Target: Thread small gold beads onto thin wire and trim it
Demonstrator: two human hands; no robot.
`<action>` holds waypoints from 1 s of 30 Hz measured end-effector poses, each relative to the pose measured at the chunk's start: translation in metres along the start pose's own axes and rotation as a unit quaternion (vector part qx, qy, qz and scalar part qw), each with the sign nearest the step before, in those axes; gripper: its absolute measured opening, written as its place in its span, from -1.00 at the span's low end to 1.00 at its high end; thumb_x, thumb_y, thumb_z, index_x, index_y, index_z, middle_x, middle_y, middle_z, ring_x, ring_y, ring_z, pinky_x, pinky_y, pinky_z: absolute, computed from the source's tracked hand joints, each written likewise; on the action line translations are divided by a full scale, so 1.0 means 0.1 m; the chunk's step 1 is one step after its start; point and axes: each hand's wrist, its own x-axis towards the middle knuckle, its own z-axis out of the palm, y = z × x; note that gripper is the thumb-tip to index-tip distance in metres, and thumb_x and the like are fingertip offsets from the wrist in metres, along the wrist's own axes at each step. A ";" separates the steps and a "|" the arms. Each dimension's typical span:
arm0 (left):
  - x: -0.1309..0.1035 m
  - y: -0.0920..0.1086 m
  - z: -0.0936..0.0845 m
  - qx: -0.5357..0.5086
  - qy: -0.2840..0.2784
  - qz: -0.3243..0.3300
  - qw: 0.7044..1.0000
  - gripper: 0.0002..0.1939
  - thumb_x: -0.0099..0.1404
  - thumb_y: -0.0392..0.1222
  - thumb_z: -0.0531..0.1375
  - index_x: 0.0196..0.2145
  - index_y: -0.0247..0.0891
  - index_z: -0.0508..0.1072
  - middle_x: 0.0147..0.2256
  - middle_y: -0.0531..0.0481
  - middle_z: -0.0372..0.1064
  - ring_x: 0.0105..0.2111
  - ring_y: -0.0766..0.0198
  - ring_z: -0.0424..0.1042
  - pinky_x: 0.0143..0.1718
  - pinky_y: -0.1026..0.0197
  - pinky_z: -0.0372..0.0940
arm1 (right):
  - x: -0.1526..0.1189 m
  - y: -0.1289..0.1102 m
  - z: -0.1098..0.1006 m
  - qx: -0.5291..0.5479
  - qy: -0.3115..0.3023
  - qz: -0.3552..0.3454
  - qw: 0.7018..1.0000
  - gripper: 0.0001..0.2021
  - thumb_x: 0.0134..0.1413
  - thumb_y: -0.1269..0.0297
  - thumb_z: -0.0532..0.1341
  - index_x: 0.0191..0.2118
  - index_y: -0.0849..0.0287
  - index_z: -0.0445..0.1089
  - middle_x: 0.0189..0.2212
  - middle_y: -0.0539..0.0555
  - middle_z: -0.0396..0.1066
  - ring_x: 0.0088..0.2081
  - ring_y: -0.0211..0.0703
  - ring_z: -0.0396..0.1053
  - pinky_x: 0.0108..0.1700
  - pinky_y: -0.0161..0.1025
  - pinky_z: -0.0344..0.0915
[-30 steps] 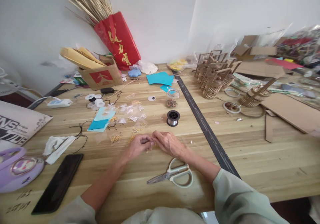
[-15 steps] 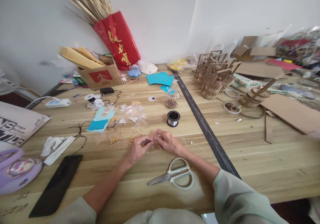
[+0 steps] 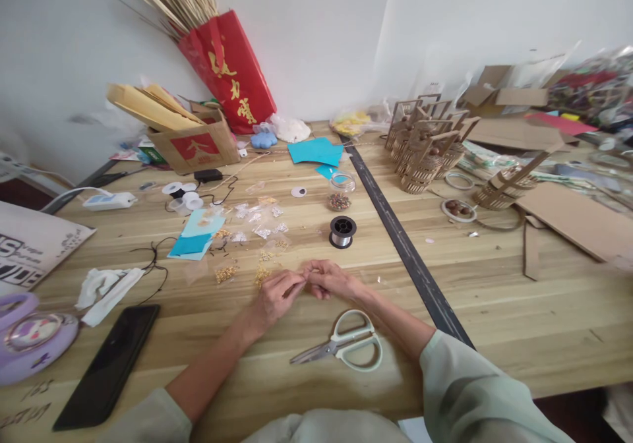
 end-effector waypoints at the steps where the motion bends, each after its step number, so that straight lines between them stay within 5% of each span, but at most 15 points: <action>1: 0.00 0.01 0.00 0.001 0.001 -0.001 1.000 -0.82 0.32 -0.23 0.08 -0.31 -0.21 0.49 -0.39 -0.08 0.49 -0.34 0.25 0.47 -0.23 0.22 0.33 | 0.00 0.01 0.00 0.006 -0.004 0.004 1.000 -0.76 0.05 0.12 0.16 -0.35 0.21 0.23 -0.74 -0.16 0.25 -0.72 -0.44 0.11 -0.64 -0.48 0.05; 10: -0.02 0.00 0.04 -0.018 0.020 -0.020 0.999 -0.81 0.30 -0.24 0.10 -0.17 -0.19 0.48 -0.30 -0.10 0.52 -0.31 0.24 0.49 -0.19 0.19 0.36 | -0.01 -0.03 0.00 0.065 -0.018 0.019 0.998 -0.72 0.01 0.09 0.23 -0.34 0.23 0.27 -0.71 -0.13 0.27 -0.70 -0.45 0.13 -0.64 -0.50 0.06; 19: 0.00 0.01 0.07 -0.051 0.044 -0.036 0.997 -0.81 0.30 -0.23 0.12 -0.16 -0.21 0.47 -0.26 -0.09 0.51 -0.24 0.23 0.49 -0.12 0.18 0.38 | -0.01 -0.01 0.01 0.137 -0.021 -0.007 0.990 -0.45 -0.03 0.08 0.30 0.01 0.28 0.20 -0.66 -0.14 0.20 -0.65 -0.43 0.07 -0.63 -0.47 -0.04; 30: 0.03 -0.02 0.06 -0.100 0.034 -0.047 0.993 -0.81 0.28 -0.25 0.14 -0.16 -0.21 0.48 -0.26 -0.09 0.51 -0.27 0.24 0.48 -0.15 0.18 0.35 | -0.02 0.00 0.01 0.123 -0.010 -0.027 0.992 -0.36 -0.02 0.14 0.29 0.13 0.29 0.08 -0.68 -0.18 0.15 -0.64 -0.40 0.03 -0.61 -0.43 -0.05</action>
